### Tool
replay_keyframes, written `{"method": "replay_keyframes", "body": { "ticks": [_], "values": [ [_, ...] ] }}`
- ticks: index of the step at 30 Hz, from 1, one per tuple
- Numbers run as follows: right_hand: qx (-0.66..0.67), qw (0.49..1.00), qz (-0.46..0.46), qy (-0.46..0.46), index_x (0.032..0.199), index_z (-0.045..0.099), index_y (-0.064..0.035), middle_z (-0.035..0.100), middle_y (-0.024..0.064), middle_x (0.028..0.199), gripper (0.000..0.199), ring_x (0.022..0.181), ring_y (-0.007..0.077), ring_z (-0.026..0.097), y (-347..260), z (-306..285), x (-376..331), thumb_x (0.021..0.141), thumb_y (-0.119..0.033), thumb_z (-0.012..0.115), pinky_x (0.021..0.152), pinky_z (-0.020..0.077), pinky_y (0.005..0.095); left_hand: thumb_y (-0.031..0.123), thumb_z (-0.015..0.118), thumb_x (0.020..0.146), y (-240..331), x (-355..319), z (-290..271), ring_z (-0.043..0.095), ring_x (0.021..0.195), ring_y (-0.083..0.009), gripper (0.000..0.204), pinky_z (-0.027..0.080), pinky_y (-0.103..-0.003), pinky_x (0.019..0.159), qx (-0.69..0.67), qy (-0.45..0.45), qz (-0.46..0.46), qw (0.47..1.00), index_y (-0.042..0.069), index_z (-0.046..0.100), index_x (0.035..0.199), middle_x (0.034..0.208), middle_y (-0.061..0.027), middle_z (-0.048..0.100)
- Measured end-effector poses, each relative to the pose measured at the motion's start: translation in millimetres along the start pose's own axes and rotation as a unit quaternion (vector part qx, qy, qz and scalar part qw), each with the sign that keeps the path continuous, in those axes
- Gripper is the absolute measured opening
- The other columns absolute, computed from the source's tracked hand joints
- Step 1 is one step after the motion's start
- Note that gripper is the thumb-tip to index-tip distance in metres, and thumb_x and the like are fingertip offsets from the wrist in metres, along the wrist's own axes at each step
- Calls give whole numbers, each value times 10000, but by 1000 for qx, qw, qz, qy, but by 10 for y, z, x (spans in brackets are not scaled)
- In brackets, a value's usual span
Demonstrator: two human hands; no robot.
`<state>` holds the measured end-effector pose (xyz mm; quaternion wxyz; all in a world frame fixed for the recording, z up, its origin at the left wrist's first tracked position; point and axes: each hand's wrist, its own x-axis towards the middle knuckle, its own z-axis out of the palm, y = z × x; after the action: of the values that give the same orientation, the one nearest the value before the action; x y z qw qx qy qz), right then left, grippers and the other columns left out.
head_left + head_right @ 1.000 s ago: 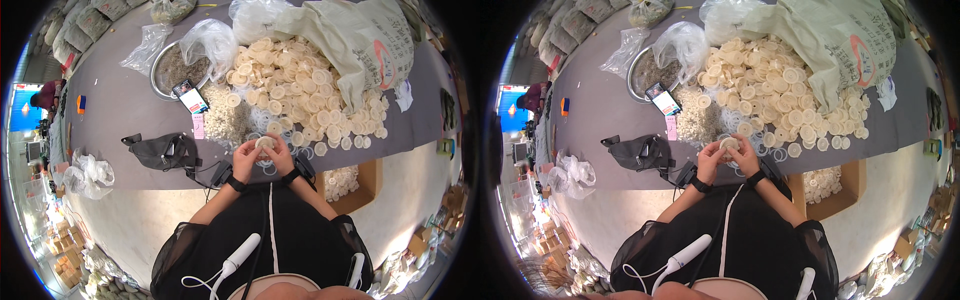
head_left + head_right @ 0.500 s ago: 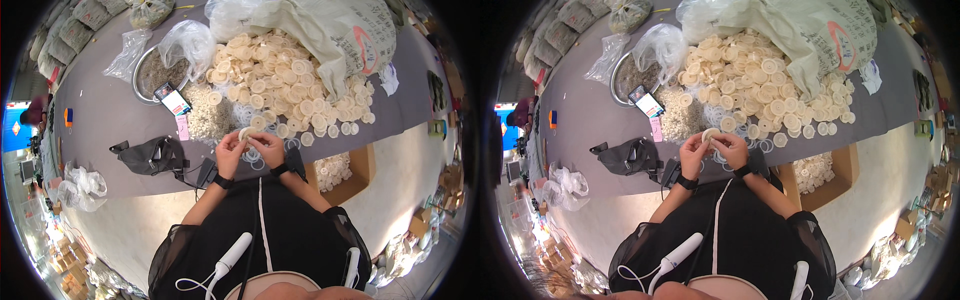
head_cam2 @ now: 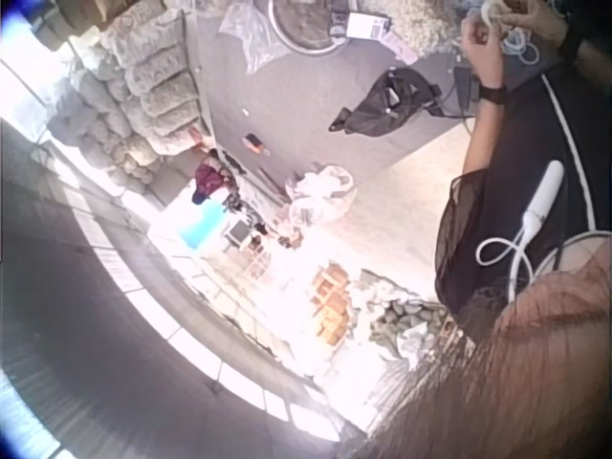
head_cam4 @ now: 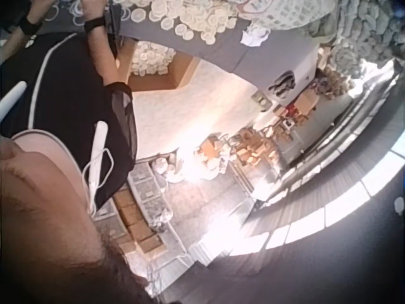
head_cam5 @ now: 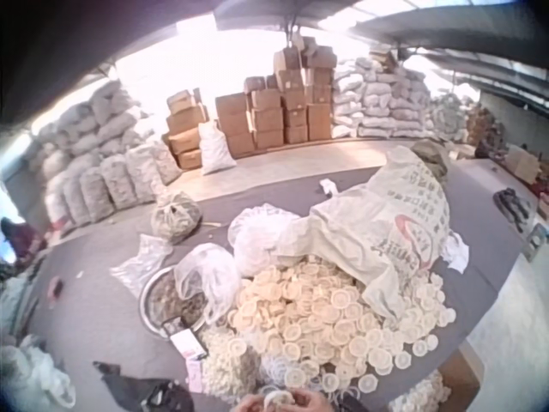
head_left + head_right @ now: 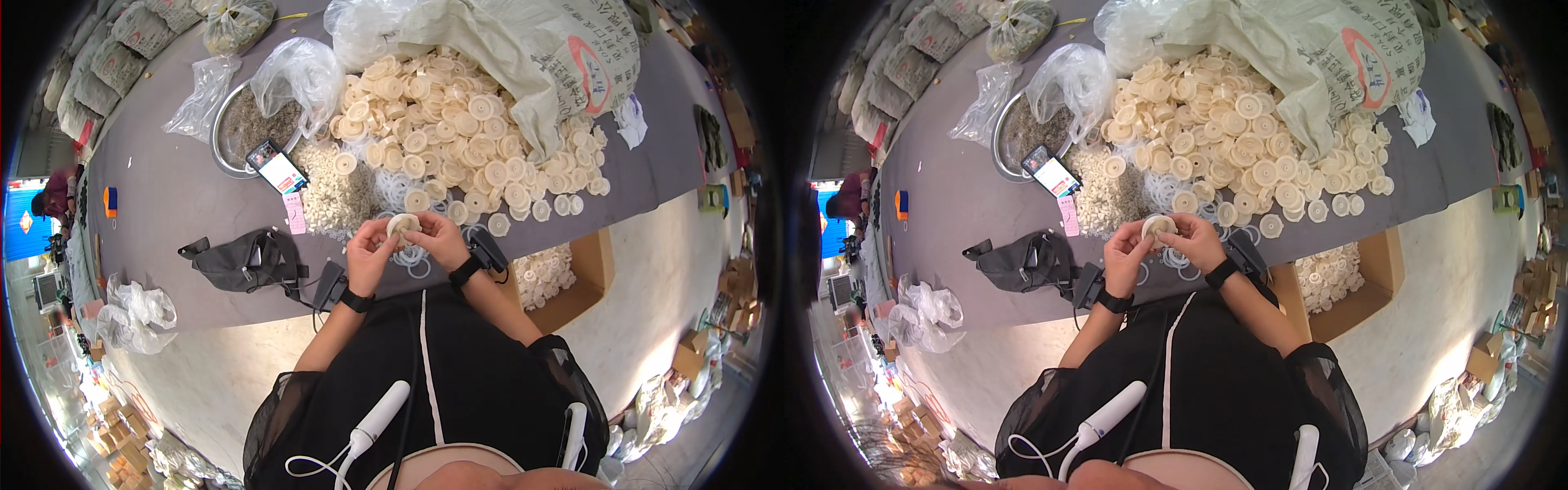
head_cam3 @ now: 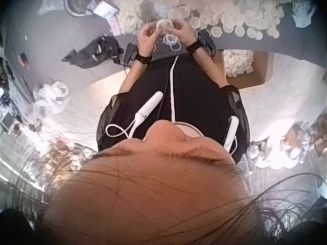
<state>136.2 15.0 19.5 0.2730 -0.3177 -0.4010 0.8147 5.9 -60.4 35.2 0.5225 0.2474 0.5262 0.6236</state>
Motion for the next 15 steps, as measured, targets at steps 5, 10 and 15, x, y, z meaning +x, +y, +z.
{"method": "replay_keyframes", "body": {
  "ticks": [5,10,15],
  "values": [
    [-8,999,-31,-10,956,505,13,573,56,906,231,795,99,551,59,-10,20,749,-42,591,696,451,224,-20,552,756,77,-15,60,518,697,-70,224,479,-207,625,-14,-12,1,1000,-55,521,976,860,-36,487],
    [14,1000,10,-2,870,509,-14,573,27,802,146,717,72,541,116,24,44,756,-56,590,652,442,209,4,549,767,-30,-24,-26,528,736,-79,233,474,-210,623,32,-16,18,999,-41,515,992,872,-37,515],
    [25,999,22,36,927,518,-20,581,30,821,177,727,80,550,320,-88,17,768,-73,575,659,449,222,12,552,761,-121,-43,-118,515,645,-71,226,456,-193,597,3,-6,16,1000,-32,536,982,832,-30,507]
  ]
}}
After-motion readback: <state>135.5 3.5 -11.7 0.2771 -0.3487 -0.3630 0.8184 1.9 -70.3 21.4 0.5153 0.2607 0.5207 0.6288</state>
